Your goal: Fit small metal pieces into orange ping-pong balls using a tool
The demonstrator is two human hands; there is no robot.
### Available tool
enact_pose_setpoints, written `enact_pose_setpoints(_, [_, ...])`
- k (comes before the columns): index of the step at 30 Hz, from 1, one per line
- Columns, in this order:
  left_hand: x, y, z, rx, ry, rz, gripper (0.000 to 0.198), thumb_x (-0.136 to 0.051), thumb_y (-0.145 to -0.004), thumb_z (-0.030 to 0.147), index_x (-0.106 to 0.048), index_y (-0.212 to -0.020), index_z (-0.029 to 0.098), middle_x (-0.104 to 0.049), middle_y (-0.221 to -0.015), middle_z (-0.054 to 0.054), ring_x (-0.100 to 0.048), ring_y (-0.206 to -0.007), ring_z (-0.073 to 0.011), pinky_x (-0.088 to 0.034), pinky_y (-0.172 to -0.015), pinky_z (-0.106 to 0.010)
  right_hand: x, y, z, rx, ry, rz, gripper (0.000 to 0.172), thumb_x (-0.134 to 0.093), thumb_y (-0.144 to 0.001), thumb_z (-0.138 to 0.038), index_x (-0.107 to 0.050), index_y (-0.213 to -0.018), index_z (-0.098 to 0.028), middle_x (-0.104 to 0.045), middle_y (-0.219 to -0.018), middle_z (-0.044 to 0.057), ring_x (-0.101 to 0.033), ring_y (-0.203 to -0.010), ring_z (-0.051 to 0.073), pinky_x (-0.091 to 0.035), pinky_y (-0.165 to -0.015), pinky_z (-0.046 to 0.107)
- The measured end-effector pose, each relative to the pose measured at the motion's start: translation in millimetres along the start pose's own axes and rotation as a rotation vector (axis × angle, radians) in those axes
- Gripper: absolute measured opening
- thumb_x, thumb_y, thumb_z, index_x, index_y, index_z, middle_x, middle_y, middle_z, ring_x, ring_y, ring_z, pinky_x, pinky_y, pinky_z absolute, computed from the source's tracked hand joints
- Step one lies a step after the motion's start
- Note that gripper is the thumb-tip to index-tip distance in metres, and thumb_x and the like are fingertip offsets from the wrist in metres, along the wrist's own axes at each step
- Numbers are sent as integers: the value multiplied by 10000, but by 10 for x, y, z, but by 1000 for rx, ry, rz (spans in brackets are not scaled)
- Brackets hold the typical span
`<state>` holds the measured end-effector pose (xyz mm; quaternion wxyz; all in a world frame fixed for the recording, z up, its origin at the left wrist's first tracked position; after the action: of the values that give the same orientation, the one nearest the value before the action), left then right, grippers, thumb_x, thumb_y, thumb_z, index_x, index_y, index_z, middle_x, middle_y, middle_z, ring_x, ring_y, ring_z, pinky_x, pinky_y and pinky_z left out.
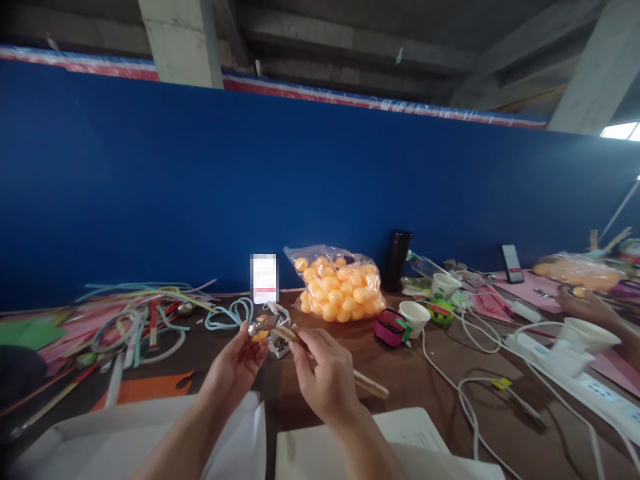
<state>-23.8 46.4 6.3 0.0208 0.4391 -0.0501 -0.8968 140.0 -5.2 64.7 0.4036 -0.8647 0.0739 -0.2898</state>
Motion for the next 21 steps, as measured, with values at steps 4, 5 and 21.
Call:
enact_pose_setpoints(4, [-15, 9, 3, -3, -1, 9, 165, -512, -884, 188, -636, -846, 86, -678, -743, -93, -641, -589, -116, -557, -567, -204, 3, -6, -3, -1, -6, 0, 241, -518, -893, -210, -628, -1107, -226, -673, -978, 75, -635, -889, 198, -526, -811, 314])
enact_pose_setpoints(5, [-17, 9, 5, -9, 2, 7, 158, -518, -881, 188, -635, -853, 87, -679, -746, -92, -640, -589, -115, -556, -566, -203, 10, -9, -5, -1, -21, 8, 242, -516, -895, -211, -625, -1110, -226, -672, -985, 76, -634, -894, 198, -529, -809, 313])
enact_pose_setpoints(21, [6, 13, 14, -26, -4, 46, 146, -529, -869, 161, -628, -791, 89, -667, -691, -76, -637, -573, -113, -558, -560, -204, 17, -8, 23, 7, -1, 40, 226, -536, -884, -220, -637, -1086, -221, -686, -983, 73, -650, -902, 199, -535, -811, 310])
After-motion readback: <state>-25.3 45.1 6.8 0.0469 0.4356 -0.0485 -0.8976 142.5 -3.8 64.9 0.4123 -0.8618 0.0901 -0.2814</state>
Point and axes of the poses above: each hand's wrist, its own y-axis away from the middle knuckle, its own x-axis out of the back of the hand, z = x × y, the point moved 6 cm from there along -y, towards the middle knuckle
